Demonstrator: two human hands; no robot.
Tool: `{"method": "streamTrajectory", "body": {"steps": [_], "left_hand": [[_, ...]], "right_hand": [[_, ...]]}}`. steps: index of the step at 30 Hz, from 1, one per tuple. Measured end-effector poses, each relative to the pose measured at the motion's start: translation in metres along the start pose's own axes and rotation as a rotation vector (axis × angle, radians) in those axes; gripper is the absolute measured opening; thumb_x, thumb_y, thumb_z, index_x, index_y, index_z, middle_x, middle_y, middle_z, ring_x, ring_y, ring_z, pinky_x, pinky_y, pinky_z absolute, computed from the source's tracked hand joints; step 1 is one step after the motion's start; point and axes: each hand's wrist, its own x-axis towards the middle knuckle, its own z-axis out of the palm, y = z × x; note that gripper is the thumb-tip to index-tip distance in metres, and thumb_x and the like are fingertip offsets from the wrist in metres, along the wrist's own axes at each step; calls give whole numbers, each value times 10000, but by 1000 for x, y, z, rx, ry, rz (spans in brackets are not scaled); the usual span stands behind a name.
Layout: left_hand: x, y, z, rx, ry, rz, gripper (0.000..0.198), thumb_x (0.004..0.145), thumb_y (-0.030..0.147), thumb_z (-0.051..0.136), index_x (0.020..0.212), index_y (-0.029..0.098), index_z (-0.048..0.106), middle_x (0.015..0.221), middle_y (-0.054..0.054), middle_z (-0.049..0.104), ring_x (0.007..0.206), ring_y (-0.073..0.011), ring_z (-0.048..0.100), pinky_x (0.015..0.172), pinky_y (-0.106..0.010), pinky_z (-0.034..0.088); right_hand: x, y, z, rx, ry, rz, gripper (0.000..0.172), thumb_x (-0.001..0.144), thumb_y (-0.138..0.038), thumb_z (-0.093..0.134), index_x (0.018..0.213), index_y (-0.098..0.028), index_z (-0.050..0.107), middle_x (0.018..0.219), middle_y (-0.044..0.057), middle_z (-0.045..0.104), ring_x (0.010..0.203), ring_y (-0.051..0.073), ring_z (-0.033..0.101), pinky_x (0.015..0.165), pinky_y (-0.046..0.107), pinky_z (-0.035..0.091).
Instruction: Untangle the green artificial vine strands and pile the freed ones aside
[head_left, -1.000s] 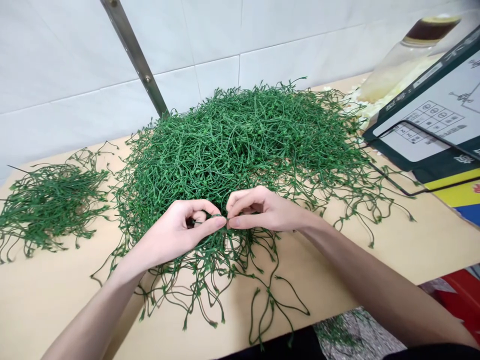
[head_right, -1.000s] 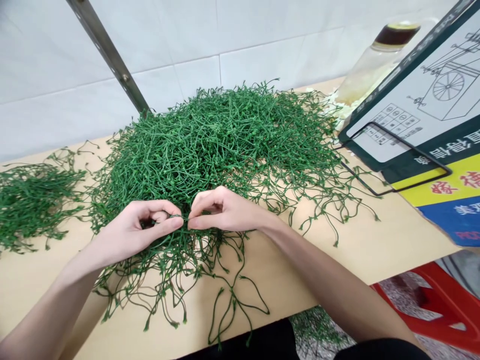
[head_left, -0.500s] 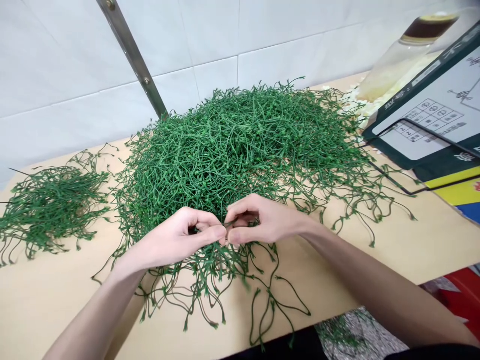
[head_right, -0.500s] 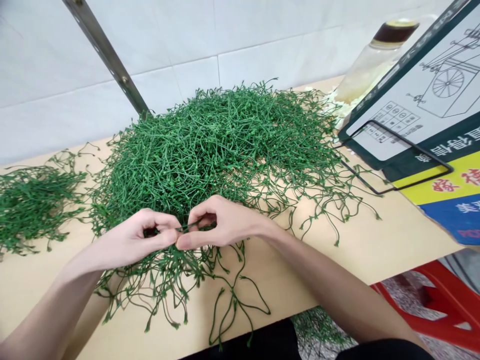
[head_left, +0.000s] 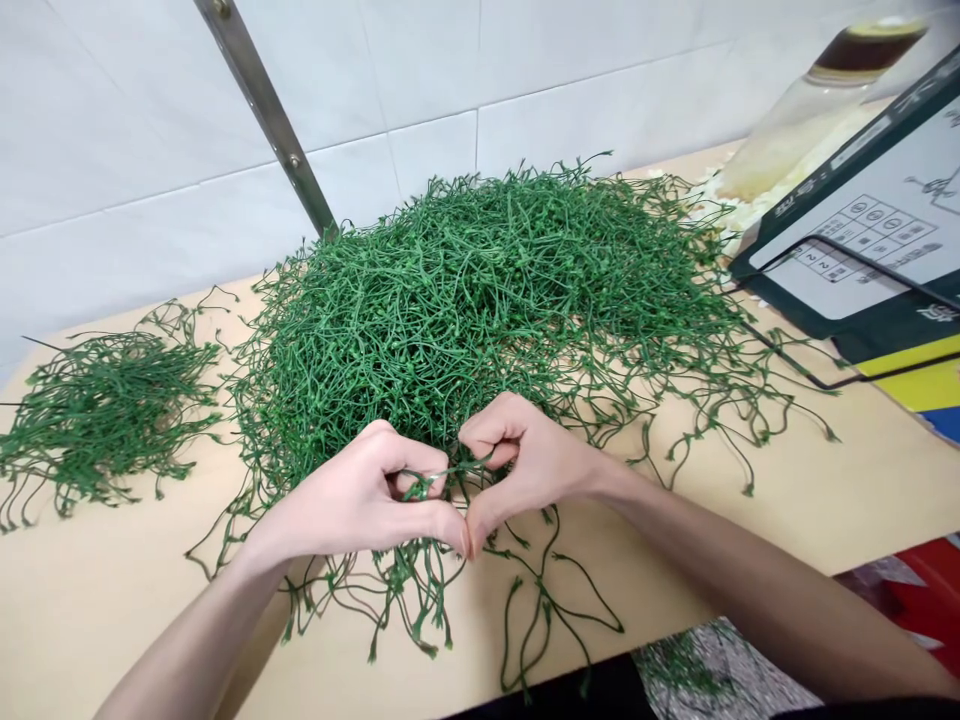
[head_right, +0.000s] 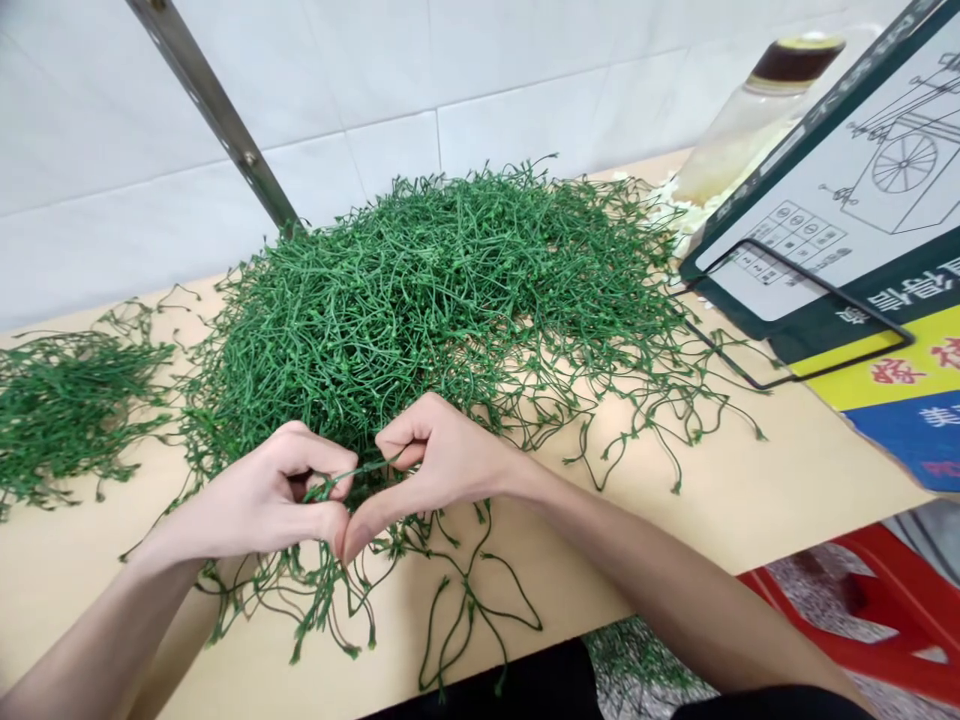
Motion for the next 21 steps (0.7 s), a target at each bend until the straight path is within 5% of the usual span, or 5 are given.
{"method": "streamTrajectory", "body": {"steps": [5, 8, 11, 15, 21], "left_hand": [[-1, 1, -8, 18, 173, -62, 481, 840, 395, 610, 514, 171, 336, 504, 78, 215, 476, -58, 168, 443, -245, 136], [0, 3, -10, 21, 196, -113, 418, 789, 364, 646, 525, 169, 387, 513, 75, 271, 494, -62, 222, 458, -229, 170], [1, 5, -10, -7, 213, -169, 313, 742, 330, 676, 575, 170, 465, 558, 68, 344, 533, -72, 279, 477, -214, 205], [2, 3, -11, -127, 223, -194, 158, 727, 288, 703, 777, 186, 593, 570, 84, 354, 538, -77, 284, 487, -205, 213], [2, 2, -11, -128, 225, -206, 319, 770, 403, 717, 1010, 195, 679, 621, 64, 427, 556, -88, 342, 520, -216, 276]], "right_hand": [[5, -1, -15, -49, 325, -168, 776, 628, -366, 877, 488, -191, 134, 483, -102, 133, 460, 34, 140, 443, 253, 104], [9, -1, -26, 2, 493, -183, 516, 730, -423, 801, 488, -173, 421, 497, -62, 371, 468, 52, 278, 438, 240, 206], [11, -2, -32, 33, 662, -91, 304, 854, -474, 662, 942, -185, 697, 847, 38, 676, 451, 40, 295, 399, 242, 217], [9, -6, -32, -47, 806, -28, 472, 824, -431, 701, 1261, -283, 601, 1318, 79, 589, 475, 37, 290, 383, 259, 224], [7, -12, -28, -57, 603, -35, 297, 828, -432, 694, 731, -151, 687, 587, 0, 575, 407, 43, 356, 394, 248, 236]]}}
